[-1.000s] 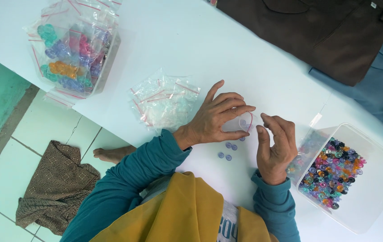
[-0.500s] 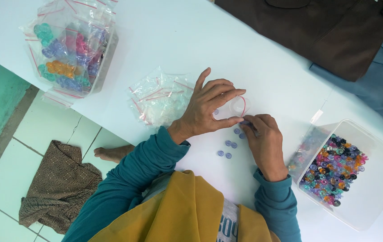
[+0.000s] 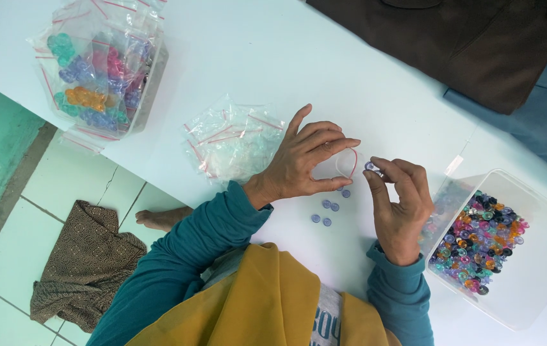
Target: Sorting small colorful beads and placing them into small plastic bags
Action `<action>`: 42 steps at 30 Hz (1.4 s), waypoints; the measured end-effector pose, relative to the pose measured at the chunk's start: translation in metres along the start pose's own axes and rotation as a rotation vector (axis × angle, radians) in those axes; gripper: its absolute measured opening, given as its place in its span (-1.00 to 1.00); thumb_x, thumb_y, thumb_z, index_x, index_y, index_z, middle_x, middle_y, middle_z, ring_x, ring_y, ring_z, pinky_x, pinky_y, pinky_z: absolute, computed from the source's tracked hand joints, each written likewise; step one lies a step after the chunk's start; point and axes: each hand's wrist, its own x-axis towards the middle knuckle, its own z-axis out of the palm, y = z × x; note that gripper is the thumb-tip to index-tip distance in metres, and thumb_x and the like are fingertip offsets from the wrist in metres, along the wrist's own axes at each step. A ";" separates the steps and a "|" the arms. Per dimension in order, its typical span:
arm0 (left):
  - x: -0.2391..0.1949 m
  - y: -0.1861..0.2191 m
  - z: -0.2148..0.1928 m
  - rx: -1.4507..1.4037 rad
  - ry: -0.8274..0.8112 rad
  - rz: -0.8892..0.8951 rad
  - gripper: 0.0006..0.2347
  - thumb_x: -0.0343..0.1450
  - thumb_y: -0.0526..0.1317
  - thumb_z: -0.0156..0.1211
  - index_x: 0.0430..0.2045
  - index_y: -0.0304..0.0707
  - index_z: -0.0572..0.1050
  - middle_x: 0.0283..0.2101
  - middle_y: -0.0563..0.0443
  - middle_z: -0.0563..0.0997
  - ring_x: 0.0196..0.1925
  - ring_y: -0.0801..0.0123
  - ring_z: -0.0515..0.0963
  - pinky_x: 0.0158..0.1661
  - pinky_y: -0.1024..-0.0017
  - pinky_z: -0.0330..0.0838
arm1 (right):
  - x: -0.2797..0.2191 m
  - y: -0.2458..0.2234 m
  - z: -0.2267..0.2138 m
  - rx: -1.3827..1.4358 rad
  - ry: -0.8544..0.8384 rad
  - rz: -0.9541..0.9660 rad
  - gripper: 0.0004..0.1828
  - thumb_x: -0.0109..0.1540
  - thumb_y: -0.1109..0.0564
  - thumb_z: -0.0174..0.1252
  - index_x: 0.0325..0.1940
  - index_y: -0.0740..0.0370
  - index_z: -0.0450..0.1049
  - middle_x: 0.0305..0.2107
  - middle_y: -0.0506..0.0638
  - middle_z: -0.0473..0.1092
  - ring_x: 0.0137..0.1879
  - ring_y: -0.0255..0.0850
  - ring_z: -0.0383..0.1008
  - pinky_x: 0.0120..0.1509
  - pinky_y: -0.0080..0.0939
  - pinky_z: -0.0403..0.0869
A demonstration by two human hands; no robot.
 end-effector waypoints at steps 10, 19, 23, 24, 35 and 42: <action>0.000 0.000 0.001 0.019 -0.007 0.003 -0.50 0.34 0.12 0.40 0.13 -0.01 0.50 -0.04 0.13 0.58 0.21 0.28 0.50 0.47 -0.12 -0.23 | 0.005 -0.006 0.000 0.012 0.003 -0.088 -0.78 0.32 0.39 0.32 0.06 0.35 0.62 -0.28 0.12 0.32 -0.22 -0.03 0.49 -0.20 -0.01 0.51; -0.001 0.001 0.003 0.013 -0.024 0.003 -0.49 0.33 0.11 0.42 0.12 -0.02 0.50 -0.04 0.13 0.58 0.21 0.28 0.49 0.47 -0.15 -0.22 | 0.004 -0.008 0.003 0.028 0.017 -0.120 -0.78 0.32 0.39 0.33 0.05 0.35 0.63 -0.27 0.12 0.33 -0.21 -0.03 0.50 -0.22 -0.05 0.49; -0.002 0.003 0.004 -0.007 -0.028 0.017 -0.49 0.34 0.11 0.41 0.13 -0.04 0.50 -0.03 0.12 0.58 0.21 0.27 0.49 0.47 -0.15 -0.22 | 0.003 -0.012 0.004 0.086 0.010 -0.147 -0.79 0.29 0.43 0.32 0.02 0.42 0.61 -0.22 0.20 0.37 -0.14 0.07 0.55 -0.19 -0.01 0.51; -0.002 0.003 0.005 -0.017 -0.028 0.021 -0.49 0.34 0.10 0.42 0.13 -0.04 0.49 -0.04 0.12 0.58 0.21 0.27 0.49 0.47 -0.16 -0.22 | 0.002 -0.013 0.005 0.106 0.009 -0.147 -0.78 0.28 0.43 0.32 0.01 0.43 0.61 -0.19 0.23 0.38 -0.10 0.12 0.57 -0.15 0.00 0.53; 0.005 -0.009 -0.011 0.043 0.059 0.005 -0.48 0.34 0.13 0.43 0.15 -0.03 0.50 -0.03 0.13 0.59 0.19 0.28 0.51 0.47 -0.09 -0.22 | 0.004 -0.005 -0.005 0.002 -0.160 0.036 -0.90 0.37 0.36 0.26 -0.03 0.36 0.61 -0.25 0.17 0.43 -0.21 -0.02 0.54 -0.18 -0.10 0.49; 0.003 -0.008 -0.007 0.042 0.069 0.001 -0.47 0.34 0.15 0.41 0.15 -0.02 0.50 -0.04 0.13 0.58 0.19 0.28 0.53 0.48 -0.08 -0.22 | 0.004 -0.021 0.006 -0.301 -0.641 0.211 -0.75 0.19 0.28 0.34 -0.04 0.37 0.61 -0.27 0.30 0.49 -0.22 0.11 0.63 -0.24 0.03 0.59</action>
